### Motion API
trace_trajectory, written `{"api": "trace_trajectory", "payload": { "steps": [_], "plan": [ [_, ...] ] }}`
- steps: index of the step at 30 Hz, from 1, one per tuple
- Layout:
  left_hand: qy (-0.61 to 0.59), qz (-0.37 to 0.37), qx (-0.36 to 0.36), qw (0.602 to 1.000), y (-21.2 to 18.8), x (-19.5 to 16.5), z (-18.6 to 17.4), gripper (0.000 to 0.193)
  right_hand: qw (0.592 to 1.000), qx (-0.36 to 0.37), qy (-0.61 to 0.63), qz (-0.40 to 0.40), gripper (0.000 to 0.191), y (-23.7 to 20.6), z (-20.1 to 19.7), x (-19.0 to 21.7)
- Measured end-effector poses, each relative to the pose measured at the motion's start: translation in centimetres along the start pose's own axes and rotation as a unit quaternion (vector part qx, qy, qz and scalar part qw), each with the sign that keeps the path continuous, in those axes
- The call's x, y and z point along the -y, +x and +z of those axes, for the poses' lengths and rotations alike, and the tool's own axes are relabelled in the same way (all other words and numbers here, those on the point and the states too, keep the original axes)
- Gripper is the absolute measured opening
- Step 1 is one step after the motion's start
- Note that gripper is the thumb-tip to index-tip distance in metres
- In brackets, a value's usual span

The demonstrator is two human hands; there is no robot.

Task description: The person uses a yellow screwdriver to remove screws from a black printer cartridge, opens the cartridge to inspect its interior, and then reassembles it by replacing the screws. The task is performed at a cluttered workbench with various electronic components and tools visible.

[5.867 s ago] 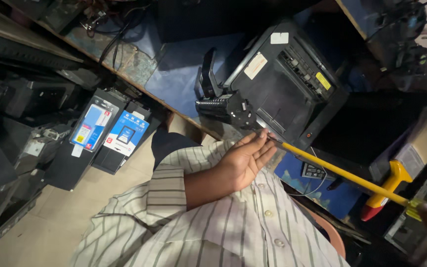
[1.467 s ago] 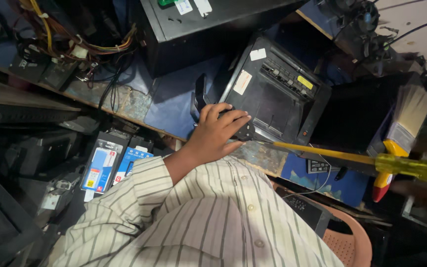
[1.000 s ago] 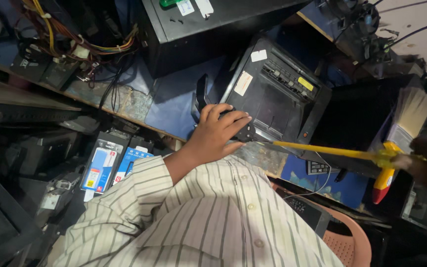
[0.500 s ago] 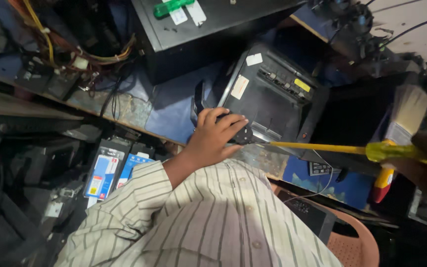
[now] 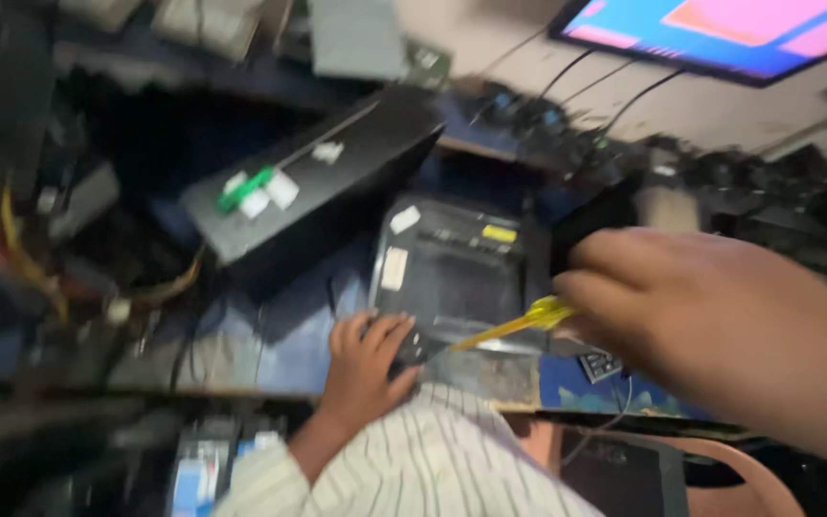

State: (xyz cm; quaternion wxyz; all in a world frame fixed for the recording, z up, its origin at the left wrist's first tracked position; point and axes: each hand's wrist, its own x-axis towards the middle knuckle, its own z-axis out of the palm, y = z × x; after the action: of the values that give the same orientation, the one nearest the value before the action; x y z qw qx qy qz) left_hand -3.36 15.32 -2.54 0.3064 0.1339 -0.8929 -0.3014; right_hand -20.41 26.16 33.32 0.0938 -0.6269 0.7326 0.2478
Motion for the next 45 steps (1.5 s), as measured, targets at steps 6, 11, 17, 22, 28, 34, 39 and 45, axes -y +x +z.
{"api": "trace_trajectory", "payload": {
  "steps": [6, 11, 17, 22, 28, 34, 39, 45],
  "plan": [
    [0.018, 0.007, -0.008, 1.0, 0.0, 0.1, 0.3, 0.068, 0.987, -0.104, -0.067, -0.099, 0.027, 0.0, 0.2, 0.8],
    [0.029, 0.021, -0.022, 0.999, -0.1, 0.4, 0.7, 0.066, 0.986, -0.078, 0.074, -0.124, 0.031, -0.6, 0.3, 0.6],
    [0.046, 0.029, -0.022, 0.998, -0.2, 0.8, 1.2, 0.066, 0.968, -0.18, -0.051, -0.169, 0.022, -0.1, 0.8, 0.6],
    [0.037, 0.031, -0.031, 0.998, -0.3, 1.0, 1.3, 0.067, 0.982, -0.147, -0.027, -0.12, 0.019, 0.6, 1.4, 0.8],
    [0.021, 0.011, -0.016, 1.0, -0.2, 1.0, 1.3, 0.066, 0.991, -0.051, 0.097, -0.073, 0.034, 0.0, 0.2, 0.3],
    [0.026, 0.017, -0.022, 0.999, 0.0, 0.7, 1.1, 0.065, 0.975, -0.173, 0.022, -0.136, 0.028, 1.1, 0.3, 1.0],
    [0.057, 0.002, -0.003, 0.998, 0.1, 0.3, 0.7, 0.066, 0.991, -0.113, 0.066, -0.026, 0.038, 1.4, 0.8, 1.8],
    [0.08, -0.014, 0.009, 0.997, 0.1, 0.0, 0.5, 0.068, 0.944, -0.16, 0.244, -0.155, 0.037, 0.1, 0.7, 0.6]
  ]
}}
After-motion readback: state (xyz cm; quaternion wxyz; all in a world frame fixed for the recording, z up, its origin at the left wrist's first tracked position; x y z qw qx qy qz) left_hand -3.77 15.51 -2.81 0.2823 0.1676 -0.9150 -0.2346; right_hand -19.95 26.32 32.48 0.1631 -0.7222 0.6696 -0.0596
